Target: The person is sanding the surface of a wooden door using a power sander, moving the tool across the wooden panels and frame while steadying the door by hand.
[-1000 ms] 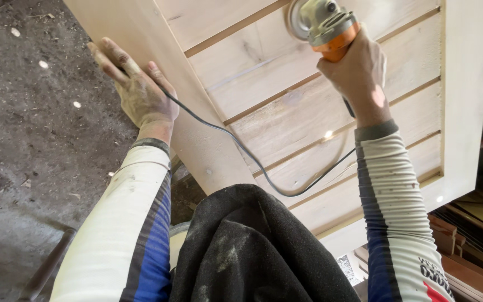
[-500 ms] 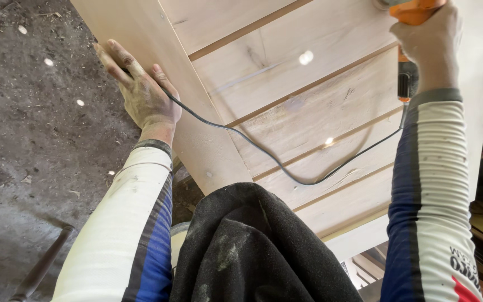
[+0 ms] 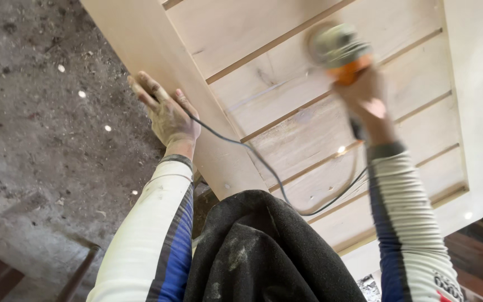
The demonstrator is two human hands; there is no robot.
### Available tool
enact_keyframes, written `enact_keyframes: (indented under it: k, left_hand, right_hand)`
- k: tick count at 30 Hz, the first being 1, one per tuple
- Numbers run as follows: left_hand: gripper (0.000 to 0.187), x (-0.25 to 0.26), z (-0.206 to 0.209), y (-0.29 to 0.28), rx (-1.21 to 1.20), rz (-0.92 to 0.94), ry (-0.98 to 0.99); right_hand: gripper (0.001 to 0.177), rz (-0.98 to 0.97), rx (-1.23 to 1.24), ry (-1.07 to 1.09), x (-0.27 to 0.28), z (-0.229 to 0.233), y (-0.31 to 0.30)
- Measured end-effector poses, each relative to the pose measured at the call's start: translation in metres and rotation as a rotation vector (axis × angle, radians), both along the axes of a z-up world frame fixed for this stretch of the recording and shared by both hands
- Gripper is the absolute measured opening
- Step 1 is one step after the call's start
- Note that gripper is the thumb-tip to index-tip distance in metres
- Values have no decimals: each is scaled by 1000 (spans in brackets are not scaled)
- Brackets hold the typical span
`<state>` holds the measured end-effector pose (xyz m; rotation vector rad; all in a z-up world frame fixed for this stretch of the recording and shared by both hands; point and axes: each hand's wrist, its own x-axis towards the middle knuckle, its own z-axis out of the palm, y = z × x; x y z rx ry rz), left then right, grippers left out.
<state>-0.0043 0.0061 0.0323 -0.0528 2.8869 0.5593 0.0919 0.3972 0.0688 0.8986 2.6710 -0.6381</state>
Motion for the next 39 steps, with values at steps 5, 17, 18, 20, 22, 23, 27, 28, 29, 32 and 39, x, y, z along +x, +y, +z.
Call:
enact_keyframes:
  k: [5,17,18,20,22,23,27,28,29,32,39]
  left_hand:
    - [73,2,-2,0,15,-8,-42]
    - [73,2,-4,-1,-35,-35,-19]
    - [73,2,-4,0,-48,-43,-3]
    - [73,2,-3,1,-28,-23,-38]
    - [73,2,-3,1,-18,-13,-45]
    - [74,2,-3,0,-15,-13,-33]
    - [75,4,-9,-3,-14,-11,-25]
    - [74,4,-11,-2,-22,-15,-11]
    - [73,3,-13,-2,-29,-18,3]
    - [72,2,-19,-5,-42,-9,-27]
    - [74,5,-23,-6,-4,-1,-31]
  right_hand:
    - [65,350,-84,69,4,6,-110]
    - [69,233,73,-91,4,1,-41]
    - [79,149,90,-149,2,-1,-21]
    - [53,69,16,2,-1,-4,17]
    - [66,-11,51,45,-12,-8,58]
    - [64,-44,116,-7,-16,-8,77]
    - [58,-244,119,-60,-22,-12,131]
    - [58,-286,111,-32,-20,-10,141]
    - [58,-327,103,-4,-17,-7,148]
    - [52,-371,-1,100,3,2,146]
    - [44,-303,-122,10,33,2,42]
